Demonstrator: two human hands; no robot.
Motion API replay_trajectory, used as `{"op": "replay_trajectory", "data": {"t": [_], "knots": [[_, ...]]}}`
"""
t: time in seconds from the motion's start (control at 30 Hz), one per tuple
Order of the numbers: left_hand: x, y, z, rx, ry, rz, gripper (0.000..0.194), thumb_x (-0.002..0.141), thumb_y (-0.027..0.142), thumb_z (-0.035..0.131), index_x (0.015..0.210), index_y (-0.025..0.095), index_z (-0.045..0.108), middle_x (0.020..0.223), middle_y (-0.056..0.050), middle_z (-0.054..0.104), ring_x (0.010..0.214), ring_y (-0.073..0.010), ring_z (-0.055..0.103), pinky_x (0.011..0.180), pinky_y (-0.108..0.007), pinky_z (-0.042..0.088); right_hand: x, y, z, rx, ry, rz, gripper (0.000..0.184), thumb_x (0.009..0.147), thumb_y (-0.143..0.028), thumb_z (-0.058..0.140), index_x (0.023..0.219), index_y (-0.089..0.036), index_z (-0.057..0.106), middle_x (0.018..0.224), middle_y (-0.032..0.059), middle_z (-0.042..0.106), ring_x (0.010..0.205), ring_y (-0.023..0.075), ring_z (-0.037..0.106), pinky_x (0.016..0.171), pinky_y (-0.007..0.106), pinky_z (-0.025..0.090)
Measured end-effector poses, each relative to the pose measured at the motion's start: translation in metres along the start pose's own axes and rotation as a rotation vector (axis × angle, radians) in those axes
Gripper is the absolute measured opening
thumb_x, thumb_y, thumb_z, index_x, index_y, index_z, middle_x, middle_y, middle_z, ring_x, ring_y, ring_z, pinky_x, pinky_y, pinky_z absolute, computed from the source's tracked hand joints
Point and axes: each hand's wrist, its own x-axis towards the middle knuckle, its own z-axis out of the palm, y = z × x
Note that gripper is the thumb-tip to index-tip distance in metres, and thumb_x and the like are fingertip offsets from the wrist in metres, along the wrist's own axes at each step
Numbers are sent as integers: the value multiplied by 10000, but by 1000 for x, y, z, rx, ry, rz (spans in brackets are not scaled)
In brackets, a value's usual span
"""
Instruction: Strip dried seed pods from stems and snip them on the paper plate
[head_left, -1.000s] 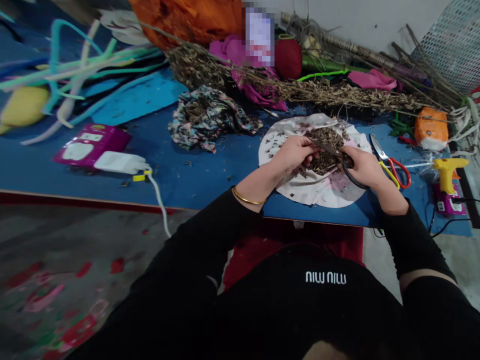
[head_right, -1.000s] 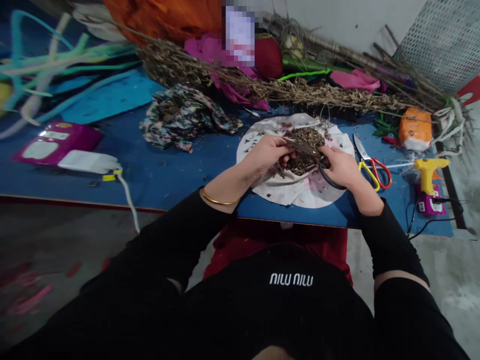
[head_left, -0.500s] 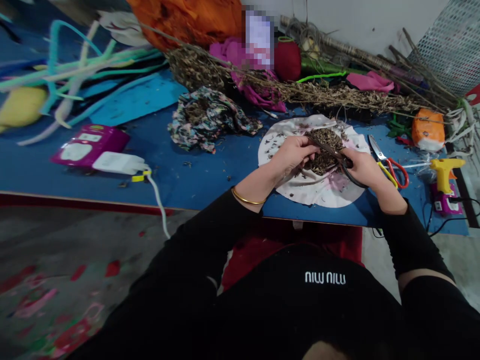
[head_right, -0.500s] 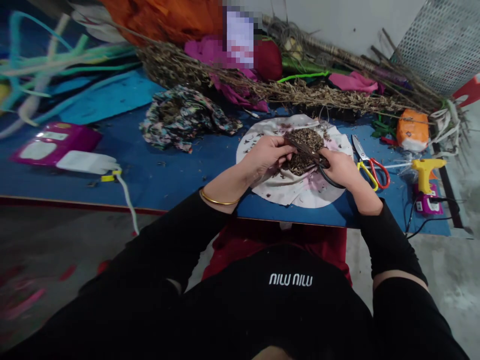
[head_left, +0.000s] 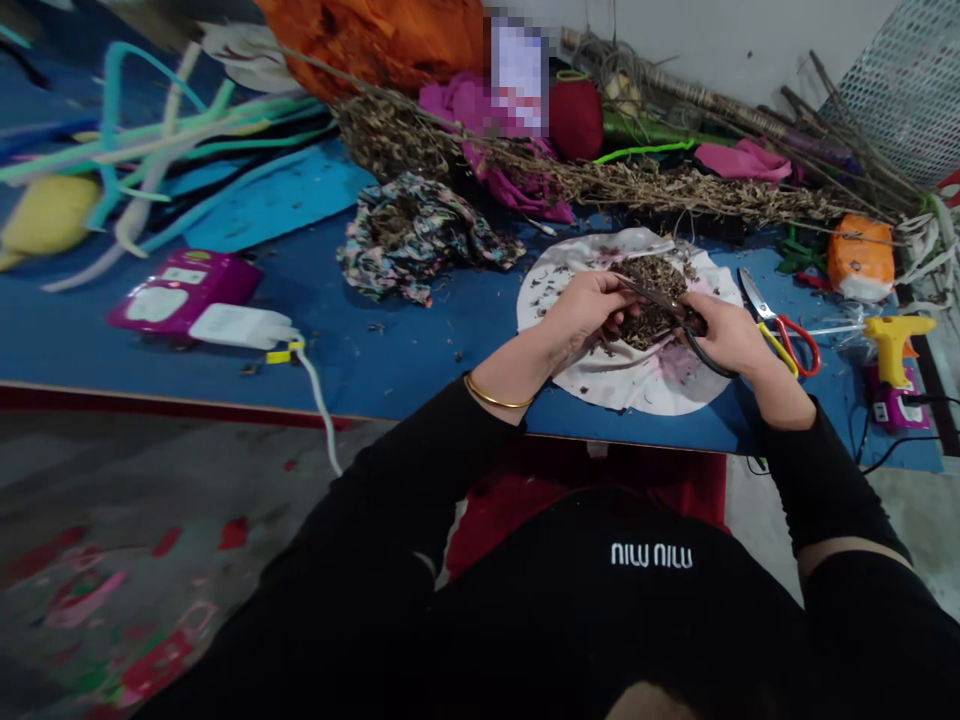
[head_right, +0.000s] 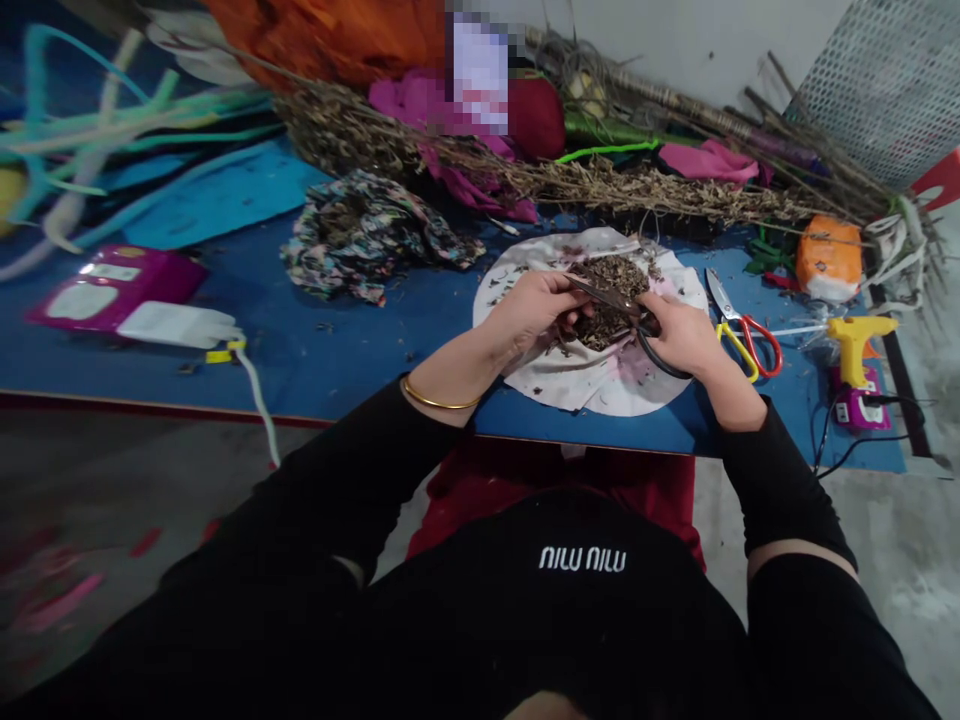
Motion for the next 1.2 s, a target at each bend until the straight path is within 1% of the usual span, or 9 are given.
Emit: {"op": "replay_trajectory", "data": {"t": [0.1,0.17,0.33,0.43,0.63,0.73,0.87,1.0,1.2], "knots": [[-3,2,-1,27,4,-22,210,1000,131,691,801,162,746,740,-28,702,496,-31,440,470,-224,308,0,1,-2,10,-23,-8,477,904,-375,535,1319,-208,701,1156,146,793,986,316,697,780,372,466],[-4,2,-3,30,-2,-24,195,992,155,709,803,162,753,762,-43,712,493,-31,434,462,-232,288,-1,1,-3,11,-23,-1,466,905,-369,528,1303,-208,708,1134,145,795,974,309,693,767,364,452],[-1,2,-8,87,-41,-7,145,968,115,710,846,152,779,749,-46,702,497,-37,455,482,-236,289,-1,-1,-6,14,-8,10,469,925,-380,499,1299,-195,713,1106,150,796,954,300,691,751,353,427],[-1,3,-8,109,-39,-21,160,971,79,673,878,149,782,739,-41,701,501,-41,442,480,-226,286,-1,-1,-6,21,-7,3,465,912,-364,517,1293,-186,716,1098,156,799,946,304,694,753,352,423],[-3,5,-5,98,-7,14,220,961,74,663,759,140,717,705,-28,678,492,-40,403,469,-213,287,1,2,-2,66,-26,24,412,892,-328,528,1224,-188,730,1052,147,799,917,294,697,757,344,439],[-1,3,-7,78,12,13,195,964,88,669,787,147,728,709,-26,676,497,-43,412,478,-216,287,2,1,-2,64,-10,36,452,869,-327,546,1266,-194,715,1037,132,797,892,289,688,750,343,446],[0,3,-8,86,9,37,226,969,107,679,757,161,732,707,-28,669,499,-44,422,492,-231,276,1,0,-1,38,24,29,512,873,-374,557,1336,-202,692,1116,136,794,939,304,693,766,358,456],[-3,7,-3,92,5,4,257,950,50,688,714,145,723,672,-23,651,518,-39,438,528,-228,294,1,-1,1,11,1,28,510,894,-395,540,1343,-208,690,1171,146,788,1011,326,707,781,375,465],[-4,9,-1,91,8,2,203,935,33,676,789,152,752,635,-4,644,509,-56,405,496,-214,276,0,-3,-2,-9,-40,7,496,912,-346,520,1359,-205,685,1221,163,777,1039,325,708,812,394,483]]}}
